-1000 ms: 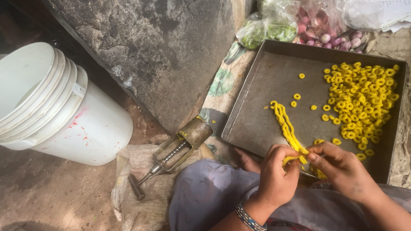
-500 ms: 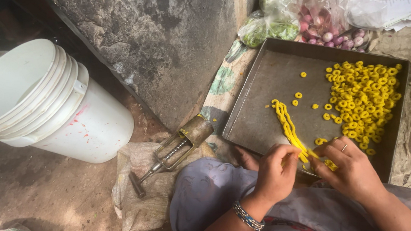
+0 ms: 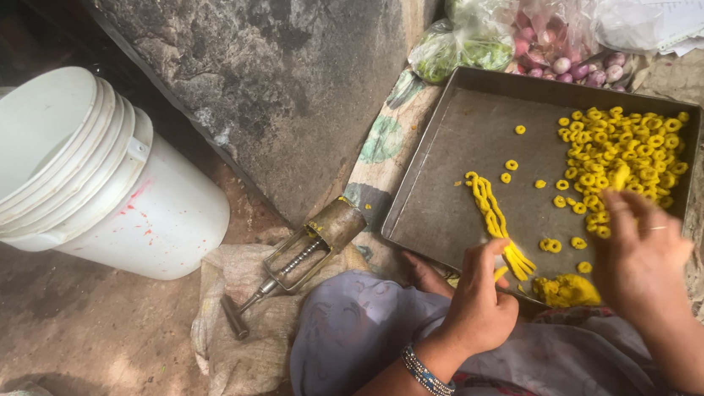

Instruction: The person sits on the floor with a metal tray of yellow dough on their lap. They pinch pieces off long extruded dough strands, shape the pieces into small rings by hand, and place the rings onto the tray with a growing pile of similar rings. A manual dough press rests beside the tray.

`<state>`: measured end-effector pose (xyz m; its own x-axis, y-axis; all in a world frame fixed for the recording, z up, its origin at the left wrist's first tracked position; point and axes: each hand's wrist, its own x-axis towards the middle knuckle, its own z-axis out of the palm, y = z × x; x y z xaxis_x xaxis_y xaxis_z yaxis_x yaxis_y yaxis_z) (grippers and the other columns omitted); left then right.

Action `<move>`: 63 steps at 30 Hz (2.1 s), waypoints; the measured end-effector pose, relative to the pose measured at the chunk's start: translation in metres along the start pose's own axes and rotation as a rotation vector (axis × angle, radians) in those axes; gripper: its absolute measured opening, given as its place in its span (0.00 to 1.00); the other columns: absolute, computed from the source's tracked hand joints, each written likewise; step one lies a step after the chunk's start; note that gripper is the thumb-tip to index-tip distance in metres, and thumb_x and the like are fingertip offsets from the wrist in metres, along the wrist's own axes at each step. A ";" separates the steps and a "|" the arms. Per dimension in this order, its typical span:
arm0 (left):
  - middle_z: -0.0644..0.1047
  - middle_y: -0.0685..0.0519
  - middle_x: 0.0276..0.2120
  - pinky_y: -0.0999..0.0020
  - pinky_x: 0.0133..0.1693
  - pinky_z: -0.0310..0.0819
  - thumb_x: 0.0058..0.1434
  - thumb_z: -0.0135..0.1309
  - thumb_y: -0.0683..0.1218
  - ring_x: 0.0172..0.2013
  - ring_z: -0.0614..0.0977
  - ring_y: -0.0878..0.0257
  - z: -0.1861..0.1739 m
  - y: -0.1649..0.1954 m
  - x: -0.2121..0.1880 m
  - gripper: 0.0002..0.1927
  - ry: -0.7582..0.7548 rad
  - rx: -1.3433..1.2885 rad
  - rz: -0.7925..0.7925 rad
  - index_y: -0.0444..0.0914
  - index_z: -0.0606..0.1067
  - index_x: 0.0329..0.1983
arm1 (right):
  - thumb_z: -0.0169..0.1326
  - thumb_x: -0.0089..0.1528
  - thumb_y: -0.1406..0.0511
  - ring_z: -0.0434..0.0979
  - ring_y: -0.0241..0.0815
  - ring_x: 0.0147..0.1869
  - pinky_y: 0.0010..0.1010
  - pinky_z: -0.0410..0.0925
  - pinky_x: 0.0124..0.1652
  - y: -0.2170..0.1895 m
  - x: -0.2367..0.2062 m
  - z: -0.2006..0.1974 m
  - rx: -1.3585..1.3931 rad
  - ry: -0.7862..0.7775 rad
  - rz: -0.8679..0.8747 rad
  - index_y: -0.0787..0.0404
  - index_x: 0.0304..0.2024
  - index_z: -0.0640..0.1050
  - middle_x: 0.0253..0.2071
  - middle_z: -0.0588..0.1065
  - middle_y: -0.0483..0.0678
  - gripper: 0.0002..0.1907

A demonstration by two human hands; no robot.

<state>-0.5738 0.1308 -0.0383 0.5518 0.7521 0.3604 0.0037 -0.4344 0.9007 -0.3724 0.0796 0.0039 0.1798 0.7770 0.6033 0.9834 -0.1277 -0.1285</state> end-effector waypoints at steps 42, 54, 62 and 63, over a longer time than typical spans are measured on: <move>0.80 0.47 0.43 0.64 0.42 0.77 0.58 0.48 0.36 0.45 0.83 0.53 -0.005 -0.010 -0.001 0.16 -0.015 -0.040 -0.083 0.34 0.76 0.50 | 0.59 0.55 0.68 0.78 0.52 0.39 0.43 0.70 0.40 -0.016 -0.021 0.015 0.234 -0.373 -0.019 0.58 0.34 0.81 0.30 0.78 0.48 0.04; 0.64 0.38 0.61 0.55 0.60 0.71 0.51 0.44 0.27 0.63 0.69 0.43 0.006 -0.006 -0.002 0.41 0.072 0.111 0.205 0.34 0.58 0.71 | 0.60 0.56 0.63 0.79 0.51 0.46 0.39 0.72 0.44 -0.028 -0.022 0.014 0.669 -0.298 -0.084 0.59 0.43 0.79 0.44 0.78 0.52 0.13; 0.77 0.44 0.44 0.64 0.45 0.79 0.65 0.53 0.33 0.42 0.83 0.52 -0.007 -0.003 0.002 0.07 0.197 -0.016 0.116 0.32 0.75 0.46 | 0.59 0.66 0.55 0.79 0.46 0.35 0.37 0.71 0.36 -0.005 -0.036 0.038 0.531 -0.679 0.415 0.61 0.41 0.81 0.30 0.78 0.50 0.15; 0.78 0.44 0.45 0.65 0.45 0.79 0.64 0.53 0.33 0.44 0.83 0.52 -0.007 -0.001 0.002 0.07 0.213 0.010 0.147 0.32 0.75 0.46 | 0.56 0.69 0.56 0.75 0.44 0.35 0.35 0.68 0.35 -0.003 -0.037 0.042 0.788 -0.672 0.489 0.63 0.39 0.80 0.30 0.76 0.51 0.17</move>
<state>-0.5787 0.1362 -0.0364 0.3594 0.7675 0.5308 -0.0549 -0.5504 0.8331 -0.3825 0.0770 -0.0513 0.2573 0.9532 -0.1591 0.4813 -0.2691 -0.8342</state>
